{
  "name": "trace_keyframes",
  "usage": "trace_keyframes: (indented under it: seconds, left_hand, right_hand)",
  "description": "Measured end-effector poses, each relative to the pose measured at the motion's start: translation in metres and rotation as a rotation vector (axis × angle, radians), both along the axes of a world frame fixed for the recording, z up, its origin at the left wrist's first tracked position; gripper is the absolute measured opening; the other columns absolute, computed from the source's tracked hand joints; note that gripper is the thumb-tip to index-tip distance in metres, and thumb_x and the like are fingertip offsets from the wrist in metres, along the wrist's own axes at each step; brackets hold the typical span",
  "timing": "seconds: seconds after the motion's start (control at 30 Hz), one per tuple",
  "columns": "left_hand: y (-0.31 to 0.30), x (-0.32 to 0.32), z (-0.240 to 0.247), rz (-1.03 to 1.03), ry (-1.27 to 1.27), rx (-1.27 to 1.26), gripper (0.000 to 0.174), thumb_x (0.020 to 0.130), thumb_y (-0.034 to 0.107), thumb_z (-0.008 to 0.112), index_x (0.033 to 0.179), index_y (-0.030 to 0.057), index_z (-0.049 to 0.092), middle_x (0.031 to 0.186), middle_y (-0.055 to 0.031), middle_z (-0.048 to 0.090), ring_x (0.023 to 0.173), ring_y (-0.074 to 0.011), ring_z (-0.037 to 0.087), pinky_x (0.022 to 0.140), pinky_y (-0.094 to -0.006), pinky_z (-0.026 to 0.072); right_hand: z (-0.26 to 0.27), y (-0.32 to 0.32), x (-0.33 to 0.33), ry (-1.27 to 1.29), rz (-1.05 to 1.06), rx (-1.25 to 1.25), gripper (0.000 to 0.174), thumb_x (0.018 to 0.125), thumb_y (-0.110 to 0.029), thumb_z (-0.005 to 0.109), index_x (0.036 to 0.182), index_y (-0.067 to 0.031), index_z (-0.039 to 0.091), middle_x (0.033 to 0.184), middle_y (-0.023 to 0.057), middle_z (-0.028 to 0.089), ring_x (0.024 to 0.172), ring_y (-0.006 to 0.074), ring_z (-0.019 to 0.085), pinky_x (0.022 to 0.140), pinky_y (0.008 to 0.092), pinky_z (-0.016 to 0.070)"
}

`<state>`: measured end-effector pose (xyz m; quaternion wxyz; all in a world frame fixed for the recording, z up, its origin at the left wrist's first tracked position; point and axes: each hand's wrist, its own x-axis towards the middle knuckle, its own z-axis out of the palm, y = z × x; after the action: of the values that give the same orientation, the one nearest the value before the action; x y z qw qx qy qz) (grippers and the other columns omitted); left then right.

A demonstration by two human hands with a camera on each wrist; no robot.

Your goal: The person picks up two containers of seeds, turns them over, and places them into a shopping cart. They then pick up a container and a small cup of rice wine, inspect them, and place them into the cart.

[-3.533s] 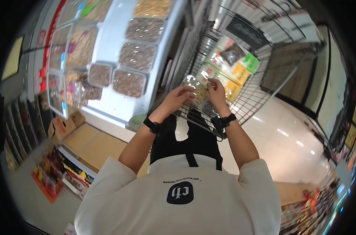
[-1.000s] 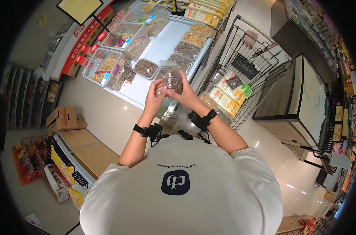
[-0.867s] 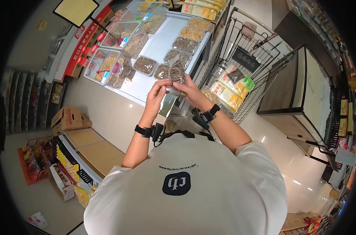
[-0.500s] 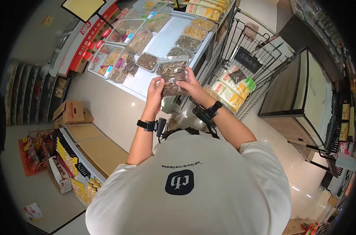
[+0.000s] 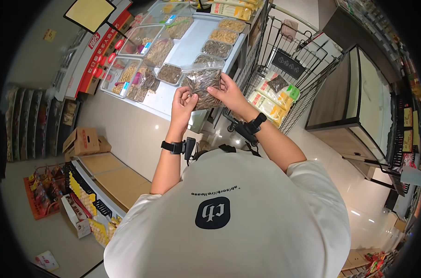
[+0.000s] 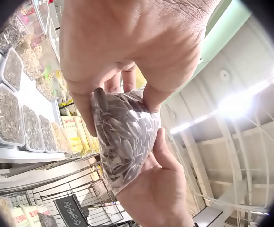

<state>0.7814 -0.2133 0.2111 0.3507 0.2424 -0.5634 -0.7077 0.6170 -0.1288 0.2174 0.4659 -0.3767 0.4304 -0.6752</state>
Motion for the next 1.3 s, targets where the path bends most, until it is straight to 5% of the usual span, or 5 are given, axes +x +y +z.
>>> trace_keyframes:
  seconds: [0.37,0.53,0.73,0.83,1.3]
  left_hand:
    - [0.005,-0.002,0.014,-0.048,-0.099,-0.145,0.042,0.085,0.003,0.064,0.124,0.0012,0.046,0.122,-0.0110,0.050,0.111,-0.0176,0.051,0.091,-0.0277,0.0443]
    - [-0.011,0.002,0.009,-0.274,-0.152,-0.257,0.046,0.086,0.006,0.064,0.128,0.0022,0.047,0.138,-0.0116,0.044,0.119,-0.0177,0.049,0.092,-0.0307,0.0435]
    - [-0.013,-0.005,-0.005,0.216,-0.193,-0.235,0.034,0.094,0.013,0.055,0.122,-0.0036,0.049,0.099,-0.0080,0.061,0.092,-0.0116,0.056,0.081,-0.0232,0.0470]
    - [-0.029,0.002,-0.016,-0.088,-0.276,0.161,0.039,0.095,0.018,0.054,0.125,-0.0052,0.045,0.097,-0.0062,0.061,0.092,-0.0113,0.056,0.079,-0.0215,0.0457]
    - [-0.093,0.004,-0.057,-0.271,-0.267,0.096,0.037,0.089,0.013,0.062,0.117,-0.0045,0.047,0.089,-0.0051,0.059,0.078,-0.0089,0.056,0.068,-0.0218,0.0462]
  right_hand:
    - [-0.028,-0.019,0.004,0.077,-0.238,0.221,0.051,0.096,-0.030,0.053,0.132,0.0024,0.037,0.117,0.0119,0.056,0.107,0.0145,0.052,0.090,0.0267,0.0421]
    - [-0.016,-0.010,0.003,-0.549,0.100,0.168,0.042,0.097,-0.035,0.048,0.126,-0.0053,0.045,0.112,0.0046,0.059,0.097,0.0135,0.060,0.085,0.0297,0.0493]
    - [-0.005,-0.007,0.008,-0.671,0.143,0.193,0.034,0.097,-0.032,0.048,0.119,-0.0061,0.051,0.111,0.0066,0.061,0.099,0.0159,0.061,0.087,0.0324,0.0493]
    - [-0.005,-0.014,0.009,-0.690,0.167,0.160,0.035,0.097,-0.032,0.048,0.119,-0.0048,0.051,0.114,0.0071,0.060,0.101,0.0164,0.060,0.090,0.0322,0.0474]
    - [-0.036,-0.050,0.021,-0.132,-0.136,0.380,0.047,0.085,-0.023,0.071,0.117,0.0037,0.051,0.108,0.0101,0.062,0.095,0.0141,0.060,0.084,0.0283,0.0486]
